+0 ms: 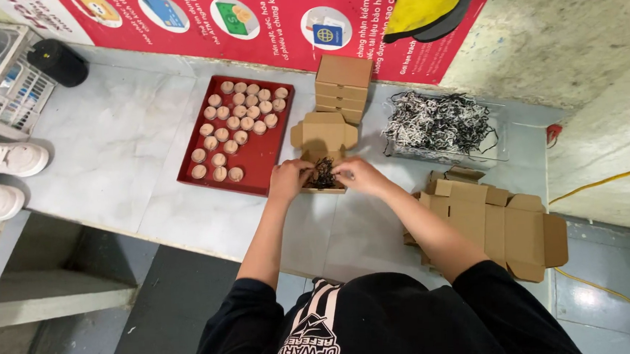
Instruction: The person is preparing small boxes with paper filler and adding items for packaging.
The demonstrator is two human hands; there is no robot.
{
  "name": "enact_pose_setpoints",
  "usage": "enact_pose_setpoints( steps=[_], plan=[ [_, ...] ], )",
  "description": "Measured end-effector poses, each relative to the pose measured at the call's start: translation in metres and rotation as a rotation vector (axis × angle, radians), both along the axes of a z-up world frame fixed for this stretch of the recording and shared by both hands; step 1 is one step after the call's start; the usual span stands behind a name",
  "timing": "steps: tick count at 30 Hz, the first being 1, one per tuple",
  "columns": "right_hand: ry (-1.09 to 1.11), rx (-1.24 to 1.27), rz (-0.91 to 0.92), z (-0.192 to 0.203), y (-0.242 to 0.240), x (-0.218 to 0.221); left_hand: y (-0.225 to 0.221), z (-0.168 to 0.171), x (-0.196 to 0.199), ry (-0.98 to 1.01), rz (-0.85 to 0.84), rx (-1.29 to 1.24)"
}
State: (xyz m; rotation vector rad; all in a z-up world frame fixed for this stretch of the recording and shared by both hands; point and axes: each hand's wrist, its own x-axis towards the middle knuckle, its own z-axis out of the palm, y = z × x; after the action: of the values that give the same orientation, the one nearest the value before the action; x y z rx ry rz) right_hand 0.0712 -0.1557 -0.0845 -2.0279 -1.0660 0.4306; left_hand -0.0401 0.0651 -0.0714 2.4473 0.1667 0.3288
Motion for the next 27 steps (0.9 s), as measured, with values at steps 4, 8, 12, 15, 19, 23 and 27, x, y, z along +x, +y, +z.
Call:
enact_pose_setpoints(
  steps=[4, 8, 12, 15, 19, 23, 27],
  plan=[
    [-0.349, -0.178, 0.064, 0.009, 0.000, 0.003, -0.002, -0.022, -0.001, 0.077, 0.026, 0.291],
    [-0.149, -0.015, -0.166, 0.002, -0.031, 0.028, -0.023, -0.042, -0.005, -0.018, 0.044, 0.321],
    [-0.115, 0.322, -0.560, -0.013, -0.082, 0.073, -0.058, -0.009, -0.010, 0.181, -0.139, 0.240],
    [-0.169, 0.337, -0.607, -0.016, -0.115, 0.097, -0.071, -0.006, 0.006, 0.201, -0.047, 0.286],
    [-0.272, 0.222, -0.451, 0.000, -0.126, 0.108, -0.104, 0.008, 0.048, -0.014, 0.022, 0.268],
    [-0.340, -0.096, -0.354, -0.019, -0.132, 0.131, -0.133, -0.046, 0.116, 0.085, -0.131, -0.014],
    [-0.290, -0.306, -0.509, -0.060, -0.149, 0.163, -0.157, -0.132, 0.182, 0.017, -0.143, -0.279]
  ],
)
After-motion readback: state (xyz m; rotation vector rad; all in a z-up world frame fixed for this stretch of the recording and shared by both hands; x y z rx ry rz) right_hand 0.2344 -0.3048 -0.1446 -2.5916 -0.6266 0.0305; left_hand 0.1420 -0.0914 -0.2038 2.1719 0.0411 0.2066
